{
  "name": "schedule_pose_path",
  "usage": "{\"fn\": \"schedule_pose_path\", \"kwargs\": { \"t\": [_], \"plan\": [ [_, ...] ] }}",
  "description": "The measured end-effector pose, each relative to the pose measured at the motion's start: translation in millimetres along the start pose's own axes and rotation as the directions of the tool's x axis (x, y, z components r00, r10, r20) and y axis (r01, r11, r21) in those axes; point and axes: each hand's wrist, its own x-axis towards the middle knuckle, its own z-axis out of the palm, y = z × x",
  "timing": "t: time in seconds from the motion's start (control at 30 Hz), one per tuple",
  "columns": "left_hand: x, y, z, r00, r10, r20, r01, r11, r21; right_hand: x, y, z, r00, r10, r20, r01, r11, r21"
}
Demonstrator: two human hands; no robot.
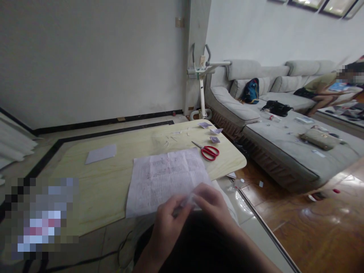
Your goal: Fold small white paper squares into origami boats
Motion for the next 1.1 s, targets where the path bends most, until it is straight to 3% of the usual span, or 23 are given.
{"fn": "schedule_pose_path", "kwargs": {
  "t": [0.17,0.3,0.4,0.53,0.6,0.77,1.1],
  "plan": [
    [-1.0,-11.3,-1.4,0.992,0.107,-0.065,-0.102,0.991,0.084,-0.2,0.5,-1.0,0.996,0.070,-0.055,-0.073,0.995,-0.061],
    [-1.3,-16.0,-5.8,0.970,0.217,-0.108,-0.202,0.971,0.130,0.3,6.7,-1.8,0.992,0.037,-0.119,-0.043,0.998,-0.053],
    [0.8,-16.3,-11.4,0.990,0.114,-0.079,-0.112,0.993,0.034,-1.0,5.8,-2.5,0.986,-0.044,-0.160,0.023,0.991,-0.132],
    [1.3,-8.7,-15.2,0.991,-0.021,0.132,0.028,0.998,-0.048,-5.3,1.1,-1.1,0.973,-0.189,-0.130,0.150,0.952,-0.266],
    [-0.1,-3.3,-14.5,0.985,-0.049,0.165,0.058,0.997,-0.052,-6.9,0.1,-0.3,0.968,-0.236,-0.087,0.199,0.929,-0.311],
    [-3.6,2.1,-11.6,0.991,-0.051,0.127,0.059,0.996,-0.063,-8.1,1.6,-0.7,0.947,-0.321,-0.025,0.288,0.878,-0.384],
    [-0.9,2.3,-13.6,0.994,-0.046,0.104,0.050,0.998,-0.040,-7.7,0.8,-3.4,0.929,-0.350,0.118,0.364,0.812,-0.457]
  ]
}}
